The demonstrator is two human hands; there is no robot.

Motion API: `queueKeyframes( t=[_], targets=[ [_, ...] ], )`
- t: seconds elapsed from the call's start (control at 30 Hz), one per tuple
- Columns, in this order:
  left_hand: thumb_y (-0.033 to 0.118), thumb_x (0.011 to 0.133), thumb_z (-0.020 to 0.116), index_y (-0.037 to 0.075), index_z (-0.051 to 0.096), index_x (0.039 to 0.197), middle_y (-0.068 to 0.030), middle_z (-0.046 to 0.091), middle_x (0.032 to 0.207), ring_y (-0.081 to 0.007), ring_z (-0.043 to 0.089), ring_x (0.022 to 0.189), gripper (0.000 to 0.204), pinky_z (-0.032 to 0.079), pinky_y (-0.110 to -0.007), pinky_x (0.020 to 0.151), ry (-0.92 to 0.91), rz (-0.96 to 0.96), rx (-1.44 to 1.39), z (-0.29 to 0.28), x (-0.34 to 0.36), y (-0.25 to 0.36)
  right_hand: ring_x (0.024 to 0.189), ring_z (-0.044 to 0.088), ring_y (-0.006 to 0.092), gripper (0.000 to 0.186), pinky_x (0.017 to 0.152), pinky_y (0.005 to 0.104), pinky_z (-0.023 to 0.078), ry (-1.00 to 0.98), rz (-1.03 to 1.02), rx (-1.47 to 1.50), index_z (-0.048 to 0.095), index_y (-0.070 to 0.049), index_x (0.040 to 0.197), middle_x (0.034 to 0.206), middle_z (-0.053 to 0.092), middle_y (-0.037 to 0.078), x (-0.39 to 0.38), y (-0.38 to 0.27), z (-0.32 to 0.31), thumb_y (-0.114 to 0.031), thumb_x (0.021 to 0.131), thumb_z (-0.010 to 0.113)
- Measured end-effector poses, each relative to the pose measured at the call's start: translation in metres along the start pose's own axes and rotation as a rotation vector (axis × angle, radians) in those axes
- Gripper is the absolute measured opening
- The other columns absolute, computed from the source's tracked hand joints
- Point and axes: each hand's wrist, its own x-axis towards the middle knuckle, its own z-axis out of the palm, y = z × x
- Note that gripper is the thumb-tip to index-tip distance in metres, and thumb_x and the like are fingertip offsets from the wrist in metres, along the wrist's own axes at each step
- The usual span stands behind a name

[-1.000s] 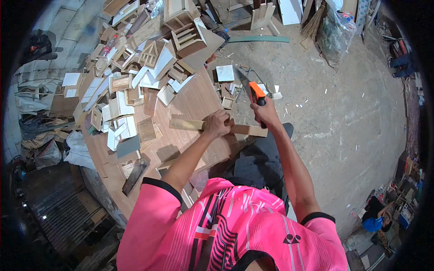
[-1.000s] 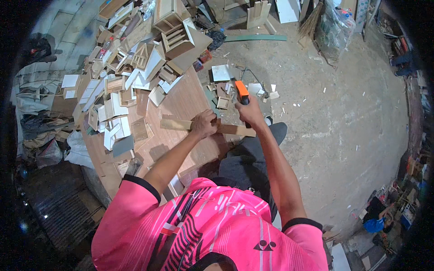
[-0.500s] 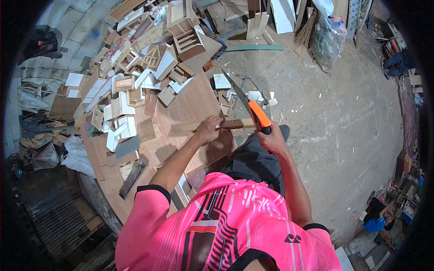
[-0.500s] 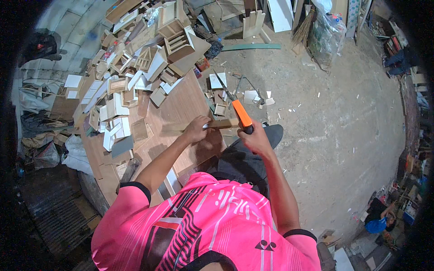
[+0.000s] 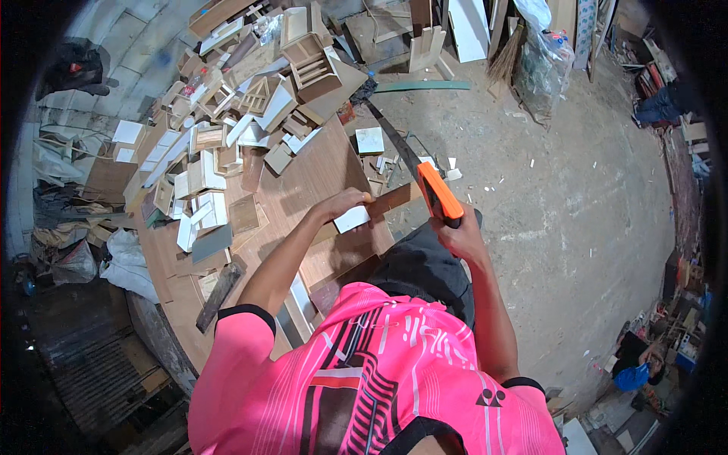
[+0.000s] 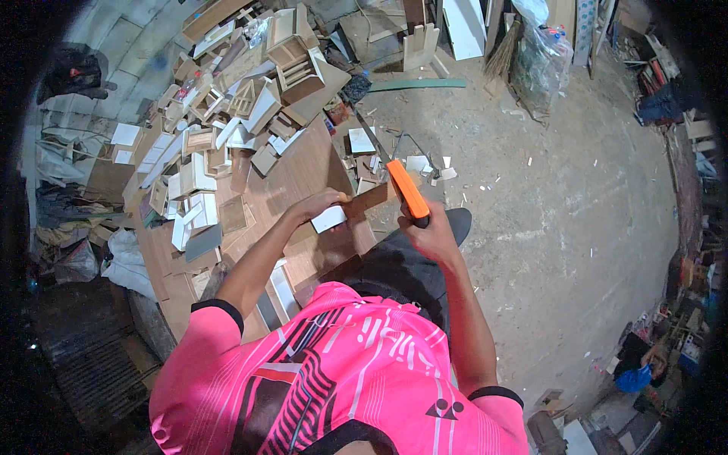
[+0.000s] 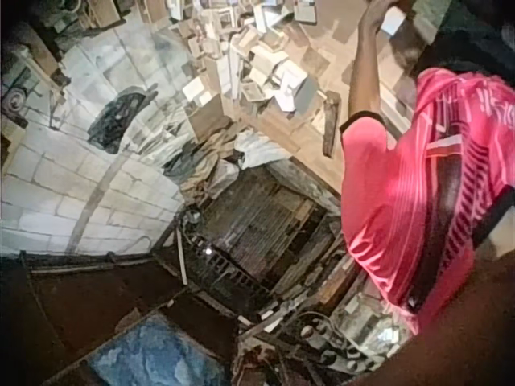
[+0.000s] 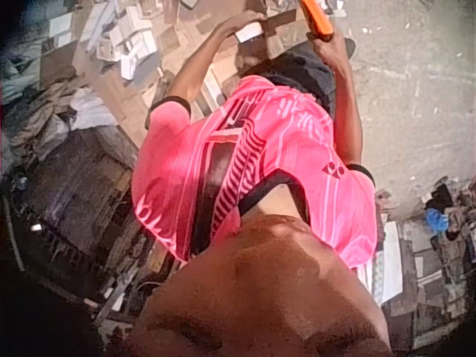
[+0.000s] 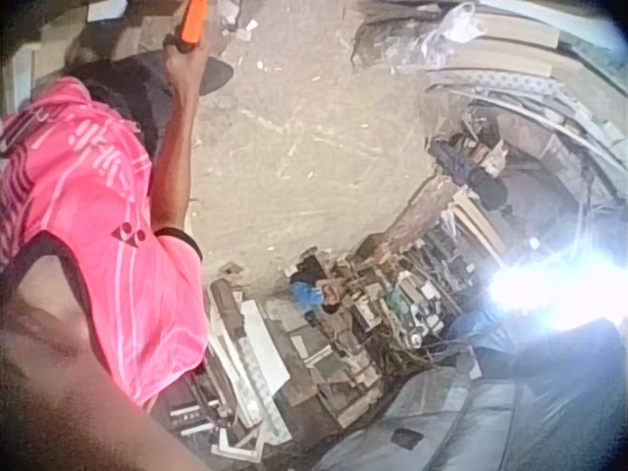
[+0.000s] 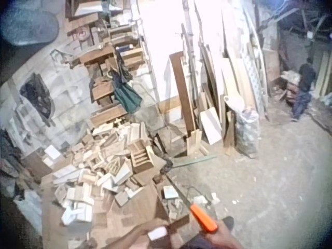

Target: The person cuts a piece of wood using a hand saw, rotates the wood piece, and continues sawing through it.

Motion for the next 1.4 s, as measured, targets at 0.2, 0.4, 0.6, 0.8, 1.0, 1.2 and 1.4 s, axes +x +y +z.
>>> queueKeyframes(
  t=[0.2,0.4,0.6,0.8,1.0,1.2,1.4],
  targets=[
    [0.036,0.094,0.047,0.000,0.062,0.090,-0.0109,0.066,0.071,-0.0181,0.063,0.053,0.039,0.053,-0.030,0.048,-0.144,-0.006,-0.057,-0.006,-0.010,0.011,0.062,0.041,0.0079,0.018,0.056,0.0259,0.035,0.027,0.009,0.043,0.046,-0.004,0.075,0.066,0.042,-0.004,-0.021,0.003,-0.002,0.000,0.073,0.063],
    [0.039,0.093,0.049,-0.006,0.061,0.102,-0.0156,0.068,0.077,-0.0196,0.064,0.054,0.047,0.053,-0.030,0.049,-0.246,-0.132,-0.129,-0.001,-0.017,0.020,0.062,0.041,0.0075,0.018,0.055,0.0252,0.035,0.045,-0.039,0.076,0.046,-0.005,0.075,0.068,0.044,-0.003,-0.035,-0.002,0.001,0.003,0.072,0.063],
    [0.038,0.092,0.051,-0.006,0.061,0.104,-0.0167,0.068,0.081,-0.0194,0.064,0.055,0.047,0.053,-0.030,0.049,-0.272,-0.163,-0.089,-0.001,-0.019,0.022,0.061,0.042,0.0065,0.017,0.053,0.0247,0.036,0.075,0.002,0.102,0.047,-0.004,0.076,0.068,0.045,-0.003,-0.039,-0.006,0.012,0.002,0.074,0.062],
    [0.038,0.094,0.049,0.002,0.060,0.098,-0.0146,0.068,0.081,-0.0167,0.061,0.053,0.038,0.051,-0.029,0.047,-0.265,-0.187,-0.056,-0.001,-0.015,0.015,0.056,0.043,0.0059,0.015,0.050,0.0248,0.035,0.093,0.036,0.130,0.048,-0.005,0.077,0.065,0.046,-0.004,-0.041,-0.009,0.015,0.002,0.074,0.062],
    [0.035,0.095,0.047,0.003,0.060,0.095,-0.0111,0.068,0.078,-0.0151,0.059,0.051,0.034,0.050,-0.029,0.045,-0.164,-0.183,0.088,0.003,-0.010,0.015,0.050,0.045,0.0059,0.015,0.045,0.0249,0.035,0.106,0.046,0.150,0.050,-0.005,0.079,0.063,0.047,-0.003,-0.040,0.006,0.016,0.001,0.074,0.062],
    [0.035,0.094,0.048,0.000,0.063,0.098,-0.0114,0.068,0.077,-0.0151,0.059,0.050,0.038,0.049,-0.029,0.045,-0.191,-0.226,0.052,0.003,-0.010,0.015,0.047,0.044,0.0063,0.014,0.043,0.0248,0.035,0.106,0.092,0.176,0.050,-0.005,0.081,0.061,0.048,-0.003,-0.041,0.004,0.017,0.001,0.075,0.062],
    [0.036,0.090,0.050,0.002,0.061,0.098,-0.0124,0.069,0.076,-0.0165,0.060,0.047,0.037,0.048,-0.030,0.040,-0.183,-0.216,0.067,0.000,-0.011,0.015,0.046,0.045,0.0066,0.014,0.042,0.0255,0.035,0.086,0.091,0.208,0.052,-0.004,0.083,0.060,0.047,-0.003,-0.042,0.001,0.018,0.000,0.076,0.062]
  ],
)
